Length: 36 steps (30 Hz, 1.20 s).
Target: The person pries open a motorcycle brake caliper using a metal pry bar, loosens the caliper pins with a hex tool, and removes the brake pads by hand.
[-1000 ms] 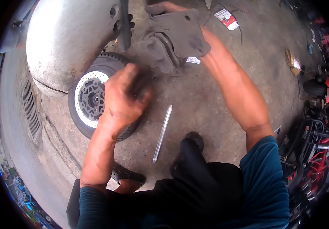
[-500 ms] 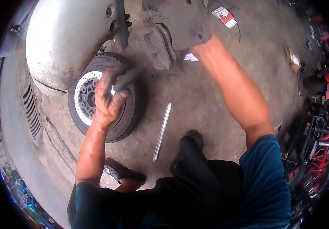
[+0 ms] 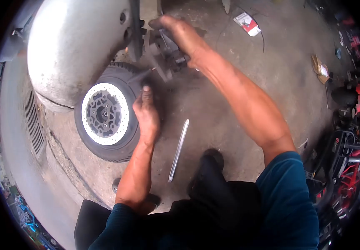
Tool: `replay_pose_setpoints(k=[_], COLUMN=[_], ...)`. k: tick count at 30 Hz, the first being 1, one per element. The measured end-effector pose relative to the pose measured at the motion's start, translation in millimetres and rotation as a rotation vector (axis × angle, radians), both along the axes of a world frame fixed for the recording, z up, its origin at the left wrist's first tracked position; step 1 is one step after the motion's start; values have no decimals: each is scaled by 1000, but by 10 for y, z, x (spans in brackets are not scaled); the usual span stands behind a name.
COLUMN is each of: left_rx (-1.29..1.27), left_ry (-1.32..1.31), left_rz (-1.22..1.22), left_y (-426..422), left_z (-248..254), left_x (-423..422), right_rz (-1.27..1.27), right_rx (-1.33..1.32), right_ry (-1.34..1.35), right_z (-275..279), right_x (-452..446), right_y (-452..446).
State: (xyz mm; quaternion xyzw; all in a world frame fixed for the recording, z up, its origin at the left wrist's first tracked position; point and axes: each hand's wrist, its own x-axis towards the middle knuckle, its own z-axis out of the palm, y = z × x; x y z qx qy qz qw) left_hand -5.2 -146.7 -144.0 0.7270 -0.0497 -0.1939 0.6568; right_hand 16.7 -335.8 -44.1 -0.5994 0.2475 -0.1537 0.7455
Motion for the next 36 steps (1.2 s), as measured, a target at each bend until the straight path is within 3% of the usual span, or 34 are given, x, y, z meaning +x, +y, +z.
replay_pose_setpoints(k=[1, 3, 4, 8, 12, 14, 17, 20, 24, 27, 30, 31, 33, 36], left_rx=[-72, -259, -436, -300, -394, -361, -347, 16, -135, -162, -104, -182, -175, -145], left_ry=[244, 648, 719, 564, 215, 136, 16, -583, -1082, -1018, -568, -428, -337, -324], left_rz=[-65, -149, -209, -381, -604, -583, -440, -424, -103, -130, -8, 1, 18, 62], left_y=[92, 123, 138, 404, 514, 500, 366, 240, -97, -293, -418, -453, -501, -559], left_z=[185, 619, 722, 975, 1011, 1084, 1223, 1362, 1369, 1358, 1319, 1277, 1165, 966], left_x=[-110, -47, -84, -205, -256, -187, -91, -53, -5, 150, 294, 328, 328, 302], right_rz=[-16, 62, 80, 95, 46, 157, 146, 229, 160, 115, 202, 144, 136, 287], right_rx=[23, 200, 169, 181, 167, 211, -29, 104, -61, 66, -51, 25, -149, -26], right_ry=[134, 80, 51, 82, 40, 44, 160, 149, 261, 252, 249, 155, -1, 90], right_z=[192, 163, 153, -15, -19, 174, 274, 252, 549, 544, 576, 649, 582, 521], right_x=[-126, -75, -10, -49, -103, -160, -216, -294, -469, -515, -494, -578, -624, -533], right_y=[46, -23, -103, -282, -280, -215, -244, -447, -415, -548, -724, -606, -600, -848])
